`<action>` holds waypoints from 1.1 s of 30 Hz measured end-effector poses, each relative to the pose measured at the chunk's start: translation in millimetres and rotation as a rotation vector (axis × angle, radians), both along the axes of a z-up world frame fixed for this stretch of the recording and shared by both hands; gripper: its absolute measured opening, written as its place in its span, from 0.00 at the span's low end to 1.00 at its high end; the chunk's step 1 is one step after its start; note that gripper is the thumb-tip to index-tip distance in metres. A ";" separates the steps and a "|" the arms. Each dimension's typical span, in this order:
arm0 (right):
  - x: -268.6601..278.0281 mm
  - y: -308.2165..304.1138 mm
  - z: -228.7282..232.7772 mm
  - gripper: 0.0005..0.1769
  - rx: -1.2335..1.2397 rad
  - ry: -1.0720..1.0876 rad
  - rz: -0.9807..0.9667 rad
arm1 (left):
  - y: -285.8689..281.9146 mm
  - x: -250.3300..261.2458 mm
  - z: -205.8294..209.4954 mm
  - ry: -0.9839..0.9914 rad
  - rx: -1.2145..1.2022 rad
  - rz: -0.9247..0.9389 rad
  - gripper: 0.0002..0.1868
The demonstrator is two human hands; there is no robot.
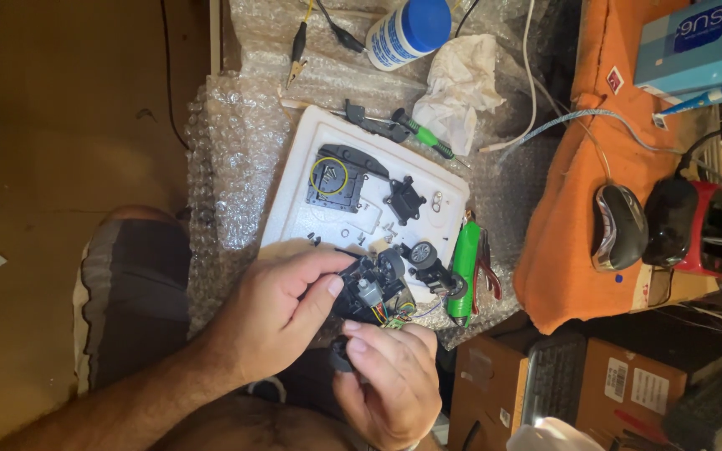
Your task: Disassembling and repairing a small electronic device using a hand tool
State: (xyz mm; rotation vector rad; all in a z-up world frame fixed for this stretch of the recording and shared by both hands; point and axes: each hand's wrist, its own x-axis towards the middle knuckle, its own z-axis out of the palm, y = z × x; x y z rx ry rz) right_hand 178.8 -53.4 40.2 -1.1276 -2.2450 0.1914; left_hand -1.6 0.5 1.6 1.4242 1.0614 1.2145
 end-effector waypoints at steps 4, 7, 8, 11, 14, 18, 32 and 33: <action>-3.1 1.3 -3.2 0.12 0.044 -0.017 -0.036 | -0.5 1.3 -3.8 0.011 0.004 0.028 0.10; -2.9 -2.7 -10.0 0.13 0.122 -0.140 -0.132 | 2.1 -0.4 -1.1 -0.010 0.012 0.011 0.11; -5.4 -5.0 -14.3 0.11 0.142 -0.115 -0.226 | 2.3 -0.5 -1.2 -0.014 0.020 0.005 0.11; -12.2 -5.3 -18.7 0.09 0.153 -0.096 -0.332 | 3.3 -0.8 -0.2 -0.025 0.032 0.001 0.10; -17.7 -4.8 -23.7 0.09 0.138 -0.083 -0.372 | 3.4 -1.0 0.0 -0.028 0.033 0.001 0.10; -18.7 -4.0 -26.2 0.10 0.134 -0.088 -0.401 | 2.8 -1.7 0.8 -0.022 0.007 -0.005 0.11; -36.6 5.0 -10.1 0.08 0.157 -0.191 -0.488 | 2.3 -1.9 -0.6 -0.015 0.002 -0.016 0.11; -37.1 6.4 -7.4 0.08 0.164 -0.219 -0.475 | 2.3 -2.3 0.1 -0.017 0.004 -0.019 0.10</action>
